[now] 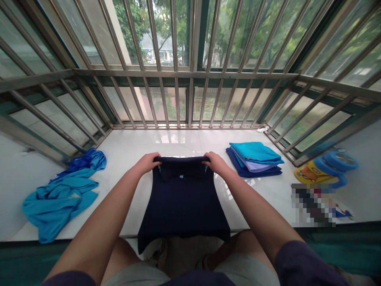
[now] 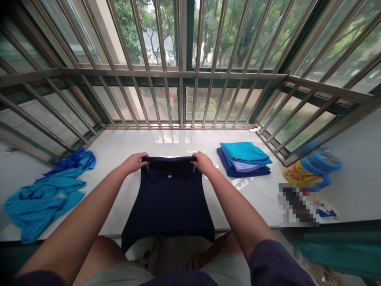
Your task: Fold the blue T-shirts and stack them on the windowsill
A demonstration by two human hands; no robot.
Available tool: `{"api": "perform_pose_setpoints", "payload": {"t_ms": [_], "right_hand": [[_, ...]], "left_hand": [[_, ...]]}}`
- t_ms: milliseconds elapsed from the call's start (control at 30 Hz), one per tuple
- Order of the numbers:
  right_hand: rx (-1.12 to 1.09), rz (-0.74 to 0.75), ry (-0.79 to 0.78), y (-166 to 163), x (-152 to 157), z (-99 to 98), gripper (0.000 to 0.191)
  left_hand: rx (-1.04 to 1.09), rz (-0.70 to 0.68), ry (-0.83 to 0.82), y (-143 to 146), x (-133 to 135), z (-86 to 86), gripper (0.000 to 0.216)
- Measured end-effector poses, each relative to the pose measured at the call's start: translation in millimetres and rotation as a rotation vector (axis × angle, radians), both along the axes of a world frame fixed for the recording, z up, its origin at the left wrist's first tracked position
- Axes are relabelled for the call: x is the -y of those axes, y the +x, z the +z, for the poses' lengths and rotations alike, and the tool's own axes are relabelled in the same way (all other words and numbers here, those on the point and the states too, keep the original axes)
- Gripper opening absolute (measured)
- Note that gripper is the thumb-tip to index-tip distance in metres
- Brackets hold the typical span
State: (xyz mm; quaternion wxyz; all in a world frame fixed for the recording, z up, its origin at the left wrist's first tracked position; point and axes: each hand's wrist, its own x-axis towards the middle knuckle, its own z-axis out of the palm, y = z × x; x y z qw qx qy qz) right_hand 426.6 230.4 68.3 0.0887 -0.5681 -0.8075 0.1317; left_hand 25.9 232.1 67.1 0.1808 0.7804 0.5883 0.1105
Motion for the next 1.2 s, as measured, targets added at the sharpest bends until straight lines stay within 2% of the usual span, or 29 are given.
{"api": "perform_pose_setpoints", "payload": {"t_ms": [133,233,333,467,533,600,667,733,933,1033,1100,1200], "right_hand": [[-0.059,0.023,0.101,10.6,25.1,24.2,0.017],[-0.128,0.127,0.246,22.8,71.4,21.0,0.019],[-0.137,0.236,0.325,33.8,137.9,-7.5,0.027],[-0.011,0.251,0.237,39.8,227.0,-62.5,0.036],[0.038,0.217,0.202,40.4,256.3,-84.1,0.050],[0.061,0.184,0.172,40.9,269.2,-97.7,0.062],[0.067,0.154,0.135,41.5,265.1,-103.8,0.060],[0.063,0.122,0.092,42.0,246.7,-104.3,0.052],[0.090,0.054,-0.009,37.0,157.3,-87.5,0.046],[0.107,0.017,-0.012,30.1,125.1,-79.0,0.044],[0.105,0.002,-0.012,26.5,116.3,-76.4,0.044],[0.107,-0.014,-0.016,26.6,122.7,-78.5,0.045]], "left_hand": [[0.051,0.035,0.130,-0.7,29.6,17.9,0.016],[0.103,-0.004,0.296,-4.3,80.5,9.5,0.016],[0.121,-0.093,0.391,-9.1,154.8,-24.4,0.025],[0.024,-0.148,0.345,-10.5,252.2,-84.5,0.045],[-0.028,-0.127,0.323,-8.6,282.6,-105.3,0.049],[-0.073,-0.108,0.268,-6.2,295.9,-115.8,0.051],[-0.103,-0.101,0.195,-4.5,292.9,-118.4,0.053],[-0.114,-0.099,0.136,-3.3,276.9,-116.7,0.051],[-0.122,-0.108,0.044,5.0,193.3,-97.9,0.053],[-0.133,-0.078,0.005,12.7,159.6,-85.6,0.054],[-0.136,-0.058,0.005,17.0,149.9,-81.8,0.053],[-0.145,-0.047,0.064,20.2,158.8,-86.4,0.053]]}}
